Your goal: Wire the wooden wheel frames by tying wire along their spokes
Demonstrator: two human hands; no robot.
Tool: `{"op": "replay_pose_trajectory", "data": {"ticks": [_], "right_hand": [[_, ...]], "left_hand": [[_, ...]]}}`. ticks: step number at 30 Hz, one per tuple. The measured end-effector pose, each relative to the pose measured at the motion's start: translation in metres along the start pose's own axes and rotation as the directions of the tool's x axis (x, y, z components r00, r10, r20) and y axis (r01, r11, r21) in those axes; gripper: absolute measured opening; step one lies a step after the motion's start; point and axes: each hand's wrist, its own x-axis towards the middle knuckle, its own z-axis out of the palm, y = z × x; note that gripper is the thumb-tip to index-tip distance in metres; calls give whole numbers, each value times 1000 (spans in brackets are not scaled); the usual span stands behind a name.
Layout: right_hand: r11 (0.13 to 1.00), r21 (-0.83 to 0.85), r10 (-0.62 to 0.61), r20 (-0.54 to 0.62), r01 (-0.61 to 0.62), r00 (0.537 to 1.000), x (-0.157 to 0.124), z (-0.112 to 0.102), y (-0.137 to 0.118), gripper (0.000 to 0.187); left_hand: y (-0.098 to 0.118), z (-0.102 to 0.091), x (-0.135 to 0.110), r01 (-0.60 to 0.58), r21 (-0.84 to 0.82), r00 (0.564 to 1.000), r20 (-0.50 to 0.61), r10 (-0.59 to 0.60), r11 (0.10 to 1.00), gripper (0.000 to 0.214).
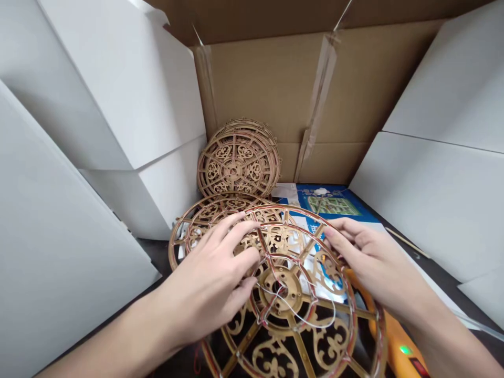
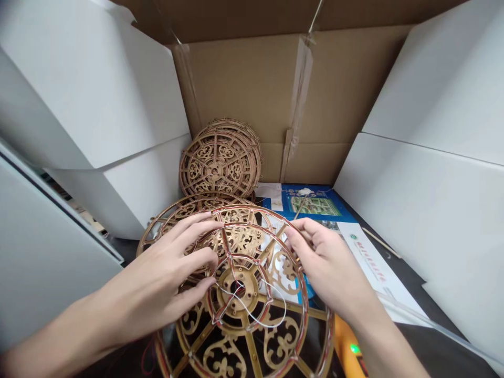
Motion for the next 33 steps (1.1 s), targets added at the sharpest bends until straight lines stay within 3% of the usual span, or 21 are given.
{"op": "replay_pose_trajectory", "data": {"ticks": [12, 33], "right_hand": [[994, 108, -31, 13, 30, 999, 1, 3, 0, 39], [980, 193, 27, 59, -38, 998, -1, 4, 5, 48]], "left_hand": [[5, -5, 5, 26, 4, 1000, 13, -26, 1000, 1], [5, -9, 6, 28, -19, 1000, 2, -28, 999, 6]]}}
